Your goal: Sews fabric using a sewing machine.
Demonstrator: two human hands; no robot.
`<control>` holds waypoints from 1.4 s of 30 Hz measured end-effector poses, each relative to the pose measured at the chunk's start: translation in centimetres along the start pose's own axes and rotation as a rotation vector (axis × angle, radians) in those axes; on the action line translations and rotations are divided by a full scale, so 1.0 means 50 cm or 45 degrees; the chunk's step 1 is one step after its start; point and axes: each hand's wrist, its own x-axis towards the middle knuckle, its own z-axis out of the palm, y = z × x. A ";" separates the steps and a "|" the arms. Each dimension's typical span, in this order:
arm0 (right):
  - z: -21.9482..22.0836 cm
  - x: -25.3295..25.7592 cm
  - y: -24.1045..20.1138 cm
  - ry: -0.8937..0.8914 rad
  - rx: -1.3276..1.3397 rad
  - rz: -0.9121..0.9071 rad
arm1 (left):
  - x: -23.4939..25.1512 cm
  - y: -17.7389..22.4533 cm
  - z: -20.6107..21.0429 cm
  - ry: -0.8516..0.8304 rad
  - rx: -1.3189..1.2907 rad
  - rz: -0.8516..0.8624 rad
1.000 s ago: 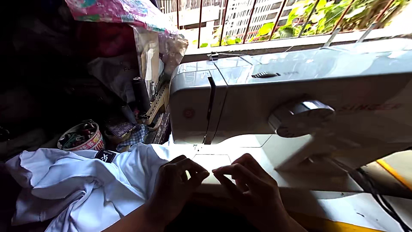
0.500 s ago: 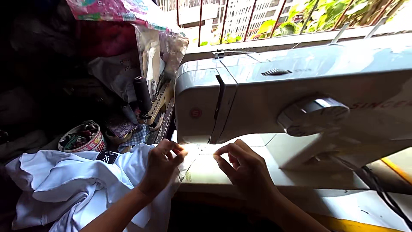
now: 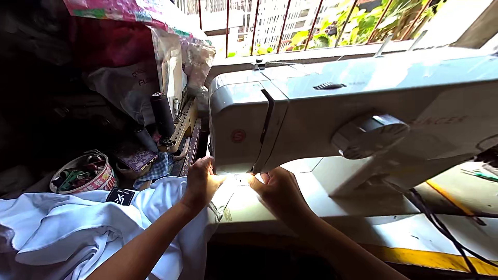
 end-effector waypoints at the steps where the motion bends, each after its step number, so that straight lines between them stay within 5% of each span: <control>1: 0.002 -0.002 0.002 0.028 0.007 -0.013 | -0.002 -0.007 0.003 0.017 -0.022 0.015; 22: 0.007 -0.001 -0.010 -0.001 -0.085 0.069 | -0.022 -0.035 0.023 0.093 -0.168 0.012; 35: 0.009 0.004 -0.025 -0.021 -0.117 0.113 | 0.001 0.002 0.001 -0.072 -0.001 -0.113; 42: 0.022 0.000 -0.005 0.080 -0.085 -0.101 | -0.005 -0.004 0.011 -0.015 -0.034 -0.023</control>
